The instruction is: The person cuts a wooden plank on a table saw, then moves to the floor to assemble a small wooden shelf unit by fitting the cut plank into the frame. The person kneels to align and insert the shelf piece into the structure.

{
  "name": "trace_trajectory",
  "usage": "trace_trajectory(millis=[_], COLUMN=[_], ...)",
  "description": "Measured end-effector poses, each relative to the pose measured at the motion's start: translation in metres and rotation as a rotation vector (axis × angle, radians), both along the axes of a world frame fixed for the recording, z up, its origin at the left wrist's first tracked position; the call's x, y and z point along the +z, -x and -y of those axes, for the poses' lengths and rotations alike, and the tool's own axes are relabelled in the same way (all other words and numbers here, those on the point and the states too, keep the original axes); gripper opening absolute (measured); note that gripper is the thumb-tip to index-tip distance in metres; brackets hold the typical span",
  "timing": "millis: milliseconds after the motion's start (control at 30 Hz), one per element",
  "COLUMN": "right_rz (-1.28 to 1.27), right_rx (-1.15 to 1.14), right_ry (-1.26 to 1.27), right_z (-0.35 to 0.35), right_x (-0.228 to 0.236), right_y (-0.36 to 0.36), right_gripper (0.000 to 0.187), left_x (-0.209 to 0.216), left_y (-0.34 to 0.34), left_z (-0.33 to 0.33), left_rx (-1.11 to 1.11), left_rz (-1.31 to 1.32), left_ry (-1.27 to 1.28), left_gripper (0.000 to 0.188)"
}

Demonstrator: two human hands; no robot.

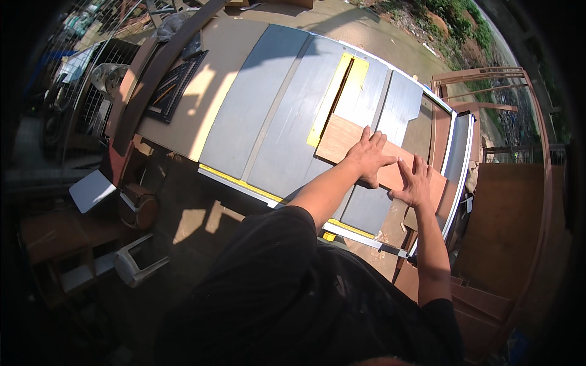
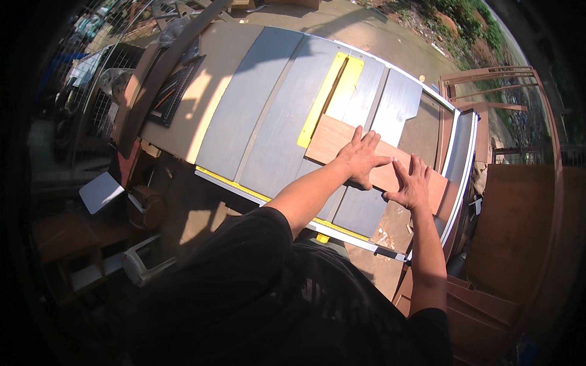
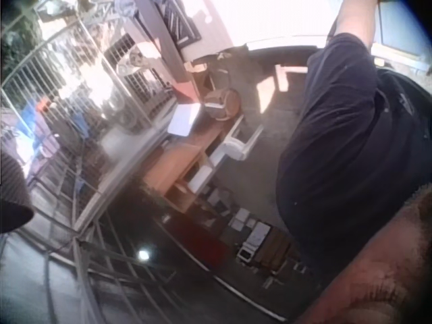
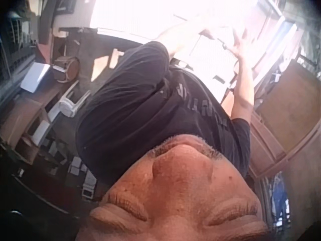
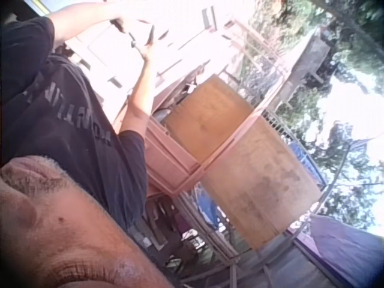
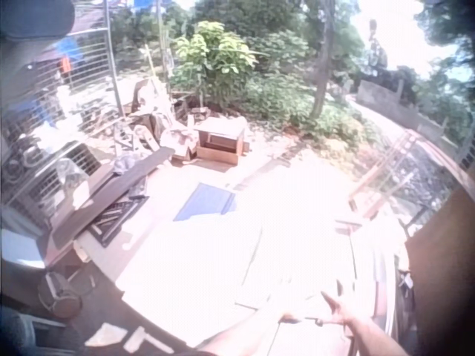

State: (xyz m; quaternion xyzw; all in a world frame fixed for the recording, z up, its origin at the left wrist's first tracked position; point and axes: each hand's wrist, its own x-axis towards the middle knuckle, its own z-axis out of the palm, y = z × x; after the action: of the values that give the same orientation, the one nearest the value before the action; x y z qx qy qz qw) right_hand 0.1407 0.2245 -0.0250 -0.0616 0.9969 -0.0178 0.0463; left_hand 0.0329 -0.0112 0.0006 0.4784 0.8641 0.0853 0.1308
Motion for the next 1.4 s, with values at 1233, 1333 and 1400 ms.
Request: trace_trajectory(millis=[1233, 1333, 1400], right_rz=[-0.037, -0.041, -0.040], right_rx=[0.016, 0.015, 0.016], right_ry=[-0.012, -0.015, -0.013], right_z=[-0.027, -0.029, -0.030], right_x=[-0.006, -0.006, -0.006], right_y=[0.046, 0.051, 0.054], right_gripper=[0.114, 0.114, 0.114], left_x=[-0.001, -0.001, -0.001], left_y=[0.044, 0.048, 0.052], left_z=[-0.021, -0.023, -0.024], left_rx=[0.007, 0.008, 0.010], left_rz=[-0.042, -0.054, -0.056], left_ry=[0.019, 0.025, 0.023], left_gripper=[0.100, 0.100, 0.100])
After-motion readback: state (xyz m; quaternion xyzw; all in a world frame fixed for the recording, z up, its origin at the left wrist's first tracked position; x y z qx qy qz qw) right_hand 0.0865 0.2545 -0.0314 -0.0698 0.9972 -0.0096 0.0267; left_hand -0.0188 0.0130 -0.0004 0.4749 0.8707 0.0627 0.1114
